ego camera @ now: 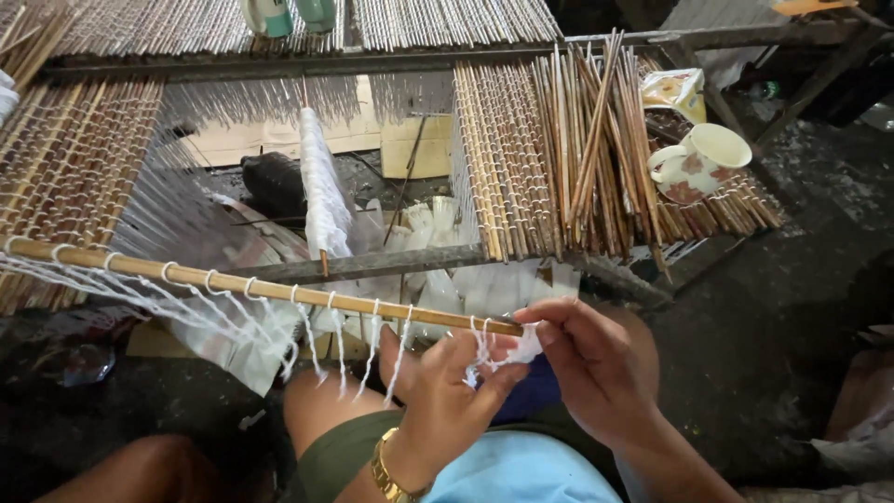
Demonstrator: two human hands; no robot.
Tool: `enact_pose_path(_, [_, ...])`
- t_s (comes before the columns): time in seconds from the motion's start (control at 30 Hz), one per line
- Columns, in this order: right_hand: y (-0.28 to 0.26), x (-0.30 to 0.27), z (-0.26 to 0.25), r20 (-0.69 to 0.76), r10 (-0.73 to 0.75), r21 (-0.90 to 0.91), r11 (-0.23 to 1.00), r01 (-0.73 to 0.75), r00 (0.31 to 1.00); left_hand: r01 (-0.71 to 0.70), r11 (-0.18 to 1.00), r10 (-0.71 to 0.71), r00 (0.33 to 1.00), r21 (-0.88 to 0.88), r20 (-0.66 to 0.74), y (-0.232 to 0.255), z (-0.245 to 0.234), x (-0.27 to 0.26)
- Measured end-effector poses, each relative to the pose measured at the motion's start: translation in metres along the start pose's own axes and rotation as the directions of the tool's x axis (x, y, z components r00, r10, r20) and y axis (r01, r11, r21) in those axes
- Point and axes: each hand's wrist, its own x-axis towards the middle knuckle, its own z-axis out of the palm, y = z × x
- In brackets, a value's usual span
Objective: Tying white cotton wicks onto a wooden stick in a repetitive manner as part of candle preparation.
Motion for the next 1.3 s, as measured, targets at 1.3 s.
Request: enact_pose_path(1.3, [0.019,-0.008,0.004,-0.050,-0.004,0.007,1.000,0.004,0.999,0.168,0.986,-0.168,0.986,-0.015,0.006,-0.008,0.003,-0.001])
